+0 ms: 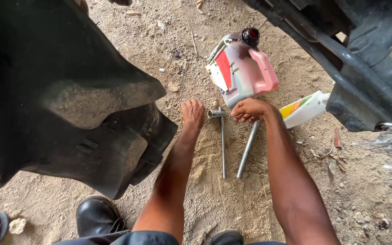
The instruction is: Performing engine maintenance and repairs on a tractor, including draining/handling fluids and adjusting internal mechanical components.
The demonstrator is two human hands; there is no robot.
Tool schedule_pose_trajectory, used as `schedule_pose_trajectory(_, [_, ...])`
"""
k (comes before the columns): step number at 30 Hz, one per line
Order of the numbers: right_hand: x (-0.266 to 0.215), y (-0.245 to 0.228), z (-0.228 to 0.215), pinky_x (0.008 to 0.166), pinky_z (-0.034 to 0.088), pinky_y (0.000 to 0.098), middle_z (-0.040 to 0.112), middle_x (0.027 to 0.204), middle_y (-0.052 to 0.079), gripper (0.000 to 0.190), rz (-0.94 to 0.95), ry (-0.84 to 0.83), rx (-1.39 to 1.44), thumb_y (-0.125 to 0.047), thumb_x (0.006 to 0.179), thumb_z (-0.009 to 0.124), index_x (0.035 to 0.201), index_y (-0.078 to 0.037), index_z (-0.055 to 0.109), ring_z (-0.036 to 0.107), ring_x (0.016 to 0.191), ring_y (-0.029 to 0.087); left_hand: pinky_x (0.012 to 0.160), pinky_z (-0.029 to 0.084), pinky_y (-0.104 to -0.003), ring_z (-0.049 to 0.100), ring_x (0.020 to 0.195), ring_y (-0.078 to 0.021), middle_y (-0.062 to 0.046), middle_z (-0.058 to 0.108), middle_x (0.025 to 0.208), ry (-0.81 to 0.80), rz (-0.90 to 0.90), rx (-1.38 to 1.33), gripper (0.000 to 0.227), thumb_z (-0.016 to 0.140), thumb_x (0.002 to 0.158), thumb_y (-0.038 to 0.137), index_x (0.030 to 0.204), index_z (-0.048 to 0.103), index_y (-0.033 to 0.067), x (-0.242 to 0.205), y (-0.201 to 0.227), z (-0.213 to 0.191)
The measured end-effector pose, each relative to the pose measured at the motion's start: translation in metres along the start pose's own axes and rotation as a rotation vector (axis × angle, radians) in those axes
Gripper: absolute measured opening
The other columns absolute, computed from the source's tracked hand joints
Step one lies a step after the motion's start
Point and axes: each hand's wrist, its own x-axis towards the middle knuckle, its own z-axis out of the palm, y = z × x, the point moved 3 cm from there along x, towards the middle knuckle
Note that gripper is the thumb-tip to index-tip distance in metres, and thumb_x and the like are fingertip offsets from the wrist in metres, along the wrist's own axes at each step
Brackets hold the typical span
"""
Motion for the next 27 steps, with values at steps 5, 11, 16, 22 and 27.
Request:
schedule_pose_trajectory(5, [0.006, 0.001, -0.006, 0.047, 0.040, 0.0207, 0.076, 0.087, 0.008, 0.025, -0.014, -0.027, -0.008, -0.023, 0.092, 0.072, 0.108, -0.005, 0.071, 0.057, 0.059, 0.008, 0.075, 0.043, -0.036, 0.047, 0.076, -0.0154, -0.003, 0.053, 0.082, 0.085, 0.001, -0.034, 0.010, 0.067, 0.092, 0.017, 0.089, 0.064, 0.0088, 0.009, -0.004, -0.007])
schedule_pose_trajectory(11, [0.000, -0.021, -0.011, 0.048, 0.040, 0.0212, 0.074, 0.089, 0.007, 0.028, -0.126, 0.013, 0.091, -0.025, 0.092, 0.072, 0.110, -0.004, 0.069, 0.055, 0.060, 0.010, 0.070, 0.042, -0.038, 0.049, 0.072, -0.0183, -0.007, 0.062, 0.083, 0.195, -0.146, -0.489, 0.010, 0.068, 0.092, 0.017, 0.092, 0.070, 0.0084, -0.010, -0.011, -0.083])
schedule_pose_trajectory(16, [0.003, -0.034, -0.025, 0.055, 0.046, 0.0212, 0.078, 0.096, 0.007, 0.031, -0.344, 0.172, 0.239, -0.026, 0.091, 0.072, 0.112, -0.004, 0.071, 0.062, 0.071, 0.011, 0.068, 0.055, -0.033, 0.065, 0.079, -0.0201, -0.012, 0.073, 0.095, 0.163, -0.117, -1.180, 0.032, 0.072, 0.091, 0.032, 0.106, 0.074, 0.0035, -0.005, -0.001, -0.095])
schedule_pose_trajectory(22, [-0.039, -0.056, -0.021, 0.063, 0.050, 0.0239, 0.076, 0.101, 0.003, 0.041, -0.387, 0.126, 0.434, -0.043, 0.093, 0.070, 0.117, -0.011, 0.070, 0.065, 0.078, 0.009, 0.088, 0.064, -0.036, 0.075, 0.099, -0.0250, -0.017, 0.075, 0.110, 0.184, 0.091, -1.613, 0.037, 0.073, 0.091, 0.028, 0.116, 0.070, 0.0005, -0.011, 0.011, -0.117])
schedule_pose_trajectory(27, [-0.043, -0.055, -0.027, 0.057, 0.047, 0.0230, 0.076, 0.098, 0.005, 0.044, -0.453, 0.074, 0.503, -0.045, 0.093, 0.070, 0.115, -0.007, 0.071, 0.067, 0.077, 0.008, 0.089, 0.064, -0.039, 0.073, 0.103, -0.0248, -0.015, 0.074, 0.113, 0.238, 0.268, -1.520, 0.027, 0.071, 0.094, 0.019, 0.115, 0.070, 0.0025, -0.016, 0.020, -0.133])
